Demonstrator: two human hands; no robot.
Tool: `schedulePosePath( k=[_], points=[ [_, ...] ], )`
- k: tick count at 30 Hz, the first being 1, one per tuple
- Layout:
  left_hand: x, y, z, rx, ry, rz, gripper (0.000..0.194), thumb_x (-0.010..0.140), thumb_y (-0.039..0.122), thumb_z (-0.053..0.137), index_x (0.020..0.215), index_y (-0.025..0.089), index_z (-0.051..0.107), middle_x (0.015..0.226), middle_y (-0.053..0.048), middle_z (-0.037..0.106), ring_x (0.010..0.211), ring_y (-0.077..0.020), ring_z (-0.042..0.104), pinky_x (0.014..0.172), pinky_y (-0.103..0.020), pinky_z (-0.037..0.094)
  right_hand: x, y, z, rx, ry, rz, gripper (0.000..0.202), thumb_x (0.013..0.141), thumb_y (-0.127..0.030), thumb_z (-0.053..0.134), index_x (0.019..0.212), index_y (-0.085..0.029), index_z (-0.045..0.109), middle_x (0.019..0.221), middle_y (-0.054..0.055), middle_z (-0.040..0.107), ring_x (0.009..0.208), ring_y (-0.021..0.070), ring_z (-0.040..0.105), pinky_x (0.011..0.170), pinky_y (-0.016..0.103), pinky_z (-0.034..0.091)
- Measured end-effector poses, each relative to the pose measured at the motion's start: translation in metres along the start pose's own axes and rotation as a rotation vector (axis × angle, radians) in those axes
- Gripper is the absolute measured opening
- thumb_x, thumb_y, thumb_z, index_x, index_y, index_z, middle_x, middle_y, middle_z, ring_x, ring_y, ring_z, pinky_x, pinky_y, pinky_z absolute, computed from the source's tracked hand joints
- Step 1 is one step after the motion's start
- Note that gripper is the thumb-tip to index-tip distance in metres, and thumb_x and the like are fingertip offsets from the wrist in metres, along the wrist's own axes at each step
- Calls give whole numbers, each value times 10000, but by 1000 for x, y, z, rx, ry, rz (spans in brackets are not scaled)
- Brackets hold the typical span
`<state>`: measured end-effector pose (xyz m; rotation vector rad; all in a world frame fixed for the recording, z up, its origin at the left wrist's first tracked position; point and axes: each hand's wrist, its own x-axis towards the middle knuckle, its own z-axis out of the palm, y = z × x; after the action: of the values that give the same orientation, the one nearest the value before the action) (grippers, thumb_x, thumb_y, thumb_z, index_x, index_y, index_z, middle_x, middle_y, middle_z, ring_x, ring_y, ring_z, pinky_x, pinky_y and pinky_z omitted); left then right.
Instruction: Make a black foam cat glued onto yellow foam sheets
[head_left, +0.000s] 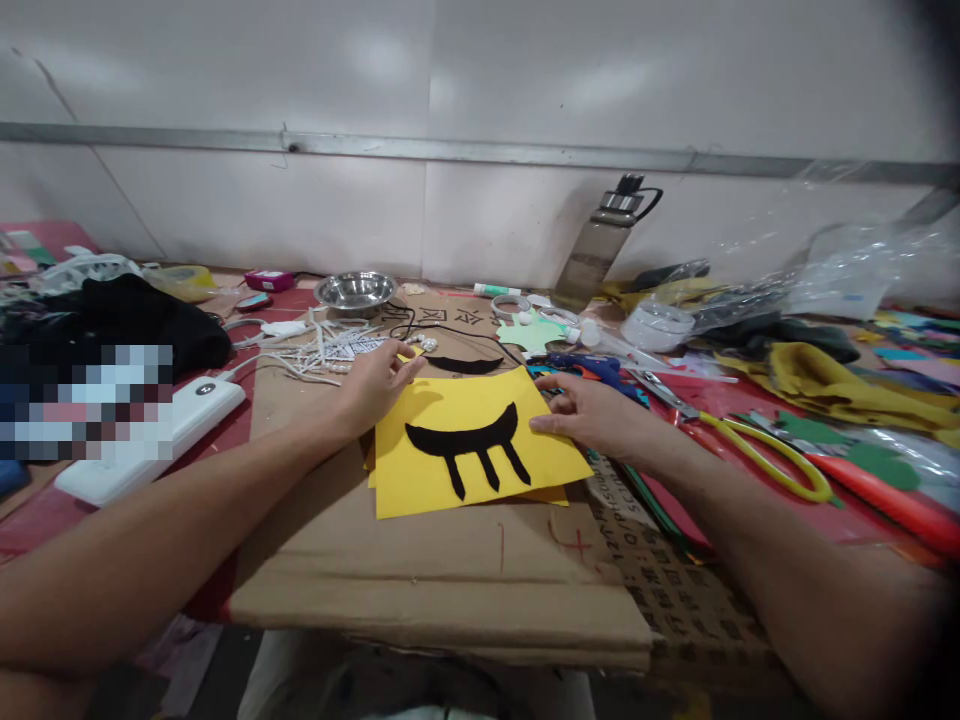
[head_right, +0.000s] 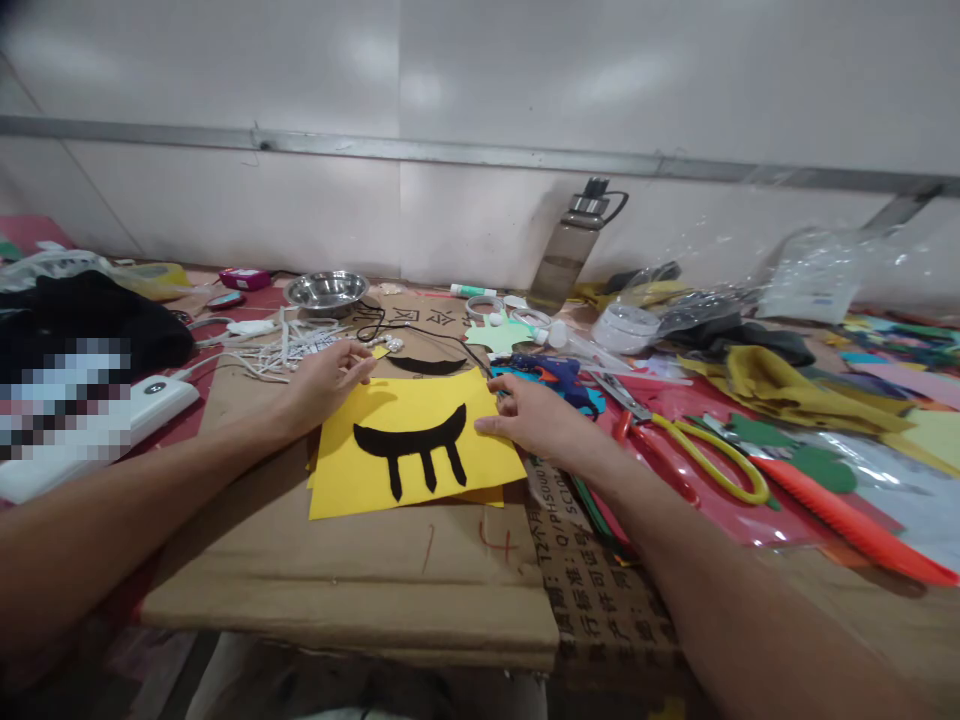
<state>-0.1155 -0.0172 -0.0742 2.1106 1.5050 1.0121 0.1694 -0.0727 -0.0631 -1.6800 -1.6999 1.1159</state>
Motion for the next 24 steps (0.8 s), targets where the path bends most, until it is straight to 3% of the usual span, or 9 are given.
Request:
schedulePosePath(
  k=[3,7,10,13,18,24],
  points=[
    [-3,-4,6,45,5,58,188,905,371,590,948,193,631,822,-43,688,754,-192,627,696,-291,417,0,7,6,-404,194,-156,489,733,-321,762,1172,-172,608,691,18,668,611,186,626,525,287,446],
    [-7,-3,7,121,-3,96,190,925,349,571,1024,193,617,878,-56,678,814,-205,607,732,-307,409,-13,1,23,-684,472,-436,360,836,-355,677,1143,-172,631,985,133,680,919,291,648,794,421,523],
    [-10,-1,5,175,43,128,208,929,345,561,1063,189,595,909,-63,658,841,-212,581,761,-322,406,-21,-7,41,-638,412,-709,299,908,-319,590,1167,-174,616,1186,169,625,1131,304,585,960,475,495],
    [-8,2,-1,103,152,171,106,907,297,571,898,191,577,859,-43,601,799,-183,538,754,-307,407,-23,-10,54,-533,306,-852,262,926,-263,565,1168,-171,605,1152,149,646,1090,259,608,937,427,522],
    [1,4,-8,-323,294,31,146,853,296,610,778,195,537,684,21,527,627,-122,463,619,-260,377,-24,-9,48,-345,392,-880,72,928,-220,559,901,-199,622,828,57,668,794,182,636,736,318,532],
    [-4,15,-7,-569,118,-115,168,757,321,689,710,176,618,569,33,524,535,-95,438,540,-241,352,-23,-10,37,-208,321,-603,137,903,-279,590,806,-221,665,793,29,712,737,168,655,687,287,504]
  ],
)
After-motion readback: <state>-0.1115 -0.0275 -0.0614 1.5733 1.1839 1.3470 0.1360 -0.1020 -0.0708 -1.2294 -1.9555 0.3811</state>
